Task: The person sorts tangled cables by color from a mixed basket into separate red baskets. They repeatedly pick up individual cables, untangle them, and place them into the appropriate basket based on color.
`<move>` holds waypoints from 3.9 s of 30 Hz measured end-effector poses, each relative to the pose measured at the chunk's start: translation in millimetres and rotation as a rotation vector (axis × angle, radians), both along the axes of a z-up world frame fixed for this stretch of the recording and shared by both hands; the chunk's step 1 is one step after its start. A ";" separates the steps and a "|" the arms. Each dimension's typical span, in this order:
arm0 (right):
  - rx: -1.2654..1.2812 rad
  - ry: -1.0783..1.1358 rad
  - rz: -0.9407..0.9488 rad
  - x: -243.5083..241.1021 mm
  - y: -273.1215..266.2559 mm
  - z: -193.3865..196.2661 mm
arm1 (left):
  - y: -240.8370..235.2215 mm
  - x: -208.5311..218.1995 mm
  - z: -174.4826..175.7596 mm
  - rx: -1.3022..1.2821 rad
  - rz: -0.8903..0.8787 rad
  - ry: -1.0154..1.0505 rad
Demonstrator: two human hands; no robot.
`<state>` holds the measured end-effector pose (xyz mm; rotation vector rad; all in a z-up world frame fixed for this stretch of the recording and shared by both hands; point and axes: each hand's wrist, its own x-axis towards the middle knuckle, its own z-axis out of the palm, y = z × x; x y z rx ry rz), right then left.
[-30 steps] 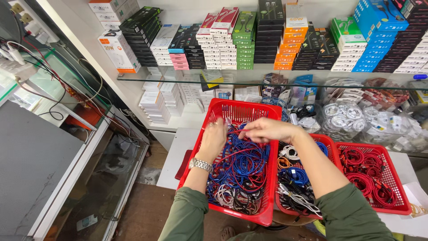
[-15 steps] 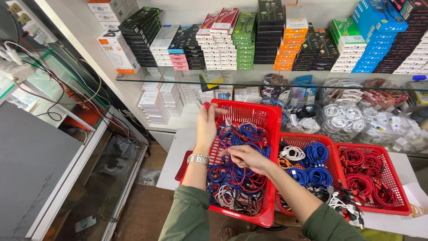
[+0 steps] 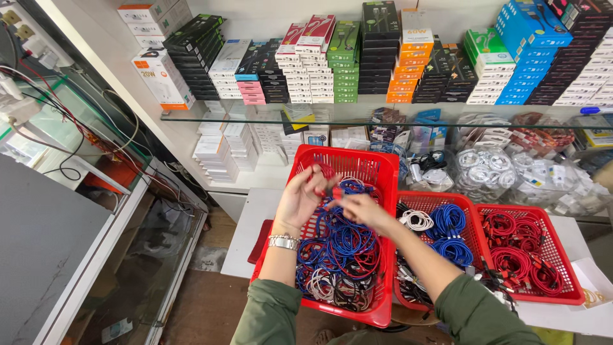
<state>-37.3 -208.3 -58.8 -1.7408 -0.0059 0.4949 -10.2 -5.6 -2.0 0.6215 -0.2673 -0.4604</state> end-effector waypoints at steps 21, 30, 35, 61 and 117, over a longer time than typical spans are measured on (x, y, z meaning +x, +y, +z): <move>0.499 0.180 -0.274 -12.9 24.5 -16.2 | -15.7 17.3 -1.9 0.219 0.234 -0.158; 0.357 -0.224 -0.056 -12.8 23.1 54.8 | -24.4 15.8 -22.8 1.266 0.616 -0.537; -0.073 -0.399 -0.139 -11.4 -1.4 66.0 | -24.2 24.1 -18.2 0.991 0.164 -0.291; 0.603 -0.055 -0.336 -11.8 -91.0 5.8 | -143.1 -7.1 -15.0 0.597 0.247 0.068; 0.147 -0.218 -1.046 -188.9 -315.3 -63.3 | -382.1 -112.5 -150.2 0.791 -0.171 -0.357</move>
